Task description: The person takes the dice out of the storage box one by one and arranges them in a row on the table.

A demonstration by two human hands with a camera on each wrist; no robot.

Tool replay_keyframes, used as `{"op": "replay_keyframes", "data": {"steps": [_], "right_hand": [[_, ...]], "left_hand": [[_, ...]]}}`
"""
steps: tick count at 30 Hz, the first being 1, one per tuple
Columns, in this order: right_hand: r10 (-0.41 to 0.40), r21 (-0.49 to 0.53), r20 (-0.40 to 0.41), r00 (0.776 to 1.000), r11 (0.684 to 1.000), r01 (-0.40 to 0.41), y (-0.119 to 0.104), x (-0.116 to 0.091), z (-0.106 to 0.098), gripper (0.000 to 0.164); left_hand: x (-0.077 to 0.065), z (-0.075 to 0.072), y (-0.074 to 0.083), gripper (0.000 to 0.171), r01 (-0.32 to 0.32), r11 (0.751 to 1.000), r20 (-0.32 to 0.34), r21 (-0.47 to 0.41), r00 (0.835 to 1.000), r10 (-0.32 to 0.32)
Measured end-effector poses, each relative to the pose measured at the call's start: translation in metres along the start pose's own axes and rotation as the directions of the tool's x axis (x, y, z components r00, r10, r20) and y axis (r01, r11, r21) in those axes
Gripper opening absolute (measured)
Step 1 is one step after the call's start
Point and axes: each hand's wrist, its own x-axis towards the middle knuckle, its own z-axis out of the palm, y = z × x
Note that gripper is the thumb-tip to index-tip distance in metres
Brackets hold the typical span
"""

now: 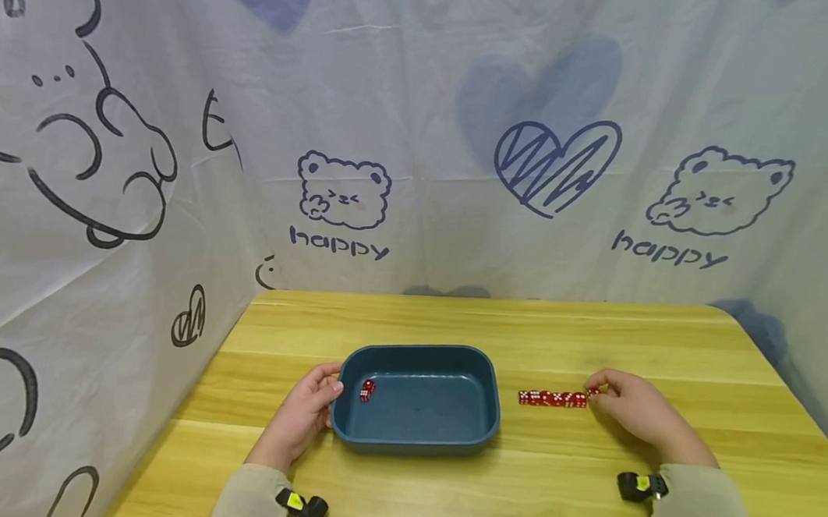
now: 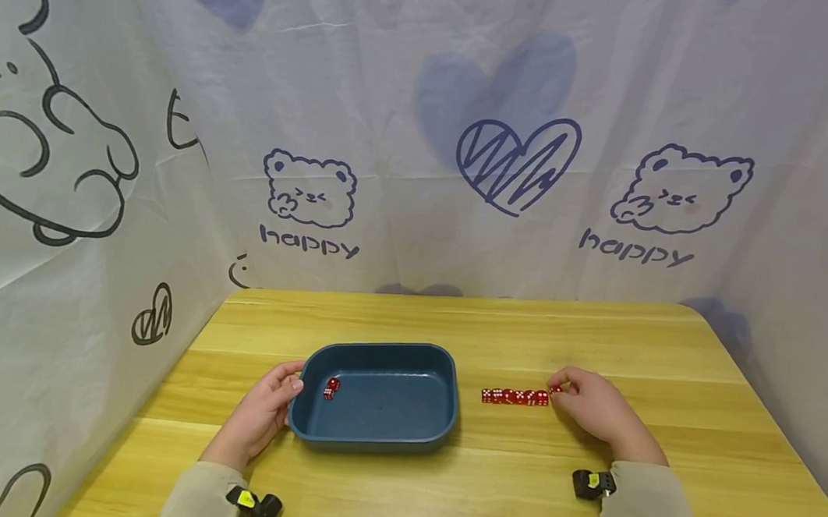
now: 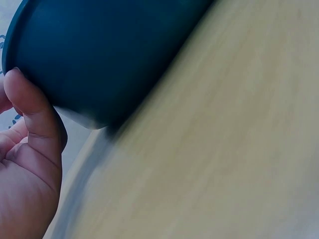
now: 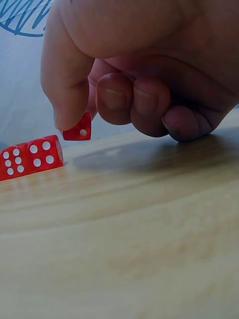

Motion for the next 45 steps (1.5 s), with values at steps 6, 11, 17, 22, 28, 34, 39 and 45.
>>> {"op": "replay_keyframes", "data": {"steps": [6,11,17,22,28,34,39,45], "right_hand": [[0.000,-0.019,0.030,1.000,1.000,0.000,-0.0011,-0.0011,0.0004,0.022],[-0.005,-0.044,0.047,0.999,0.999,0.007,-0.0018,-0.0013,0.0019,0.022],[-0.019,-0.087,0.053,0.998,0.996,0.024,-0.0019,0.0003,0.0016,0.023],[-0.030,-0.110,0.054,0.998,0.993,0.036,-0.0020,0.0011,0.0010,0.024],[-0.027,-0.117,0.061,0.998,0.993,0.034,-0.0016,0.0017,0.0014,0.025],[-0.029,-0.112,0.063,0.998,0.993,0.036,-0.0025,0.0010,0.0019,0.026],[-0.018,-0.108,0.057,0.998,0.994,0.024,-0.0032,-0.0004,0.0025,0.026],[-0.017,-0.100,0.053,0.998,0.995,0.022,-0.0032,-0.0006,0.0013,0.030]], "left_hand": [[0.0004,0.0007,-0.0001,0.041,-0.007,1.000,-0.001,-0.003,1.000,0.007],[0.0001,0.0012,-0.0007,0.039,-0.006,1.000,-0.007,-0.006,1.000,0.006],[0.0000,0.0001,-0.0016,0.040,-0.001,1.000,-0.014,-0.009,1.000,0.001],[-0.0002,0.0007,-0.0014,0.040,0.002,1.000,-0.016,-0.006,1.000,-0.003],[-0.0006,0.0009,-0.0018,0.038,-0.003,1.000,-0.016,-0.013,1.000,0.002],[-0.0005,-0.0003,-0.0029,0.039,-0.022,1.000,0.006,-0.007,1.000,0.022],[0.0000,0.0000,-0.0025,0.039,-0.017,1.000,0.002,-0.006,1.000,0.017],[-0.0010,0.0007,-0.0015,0.037,-0.005,1.000,-0.012,-0.014,1.000,0.004]]}}
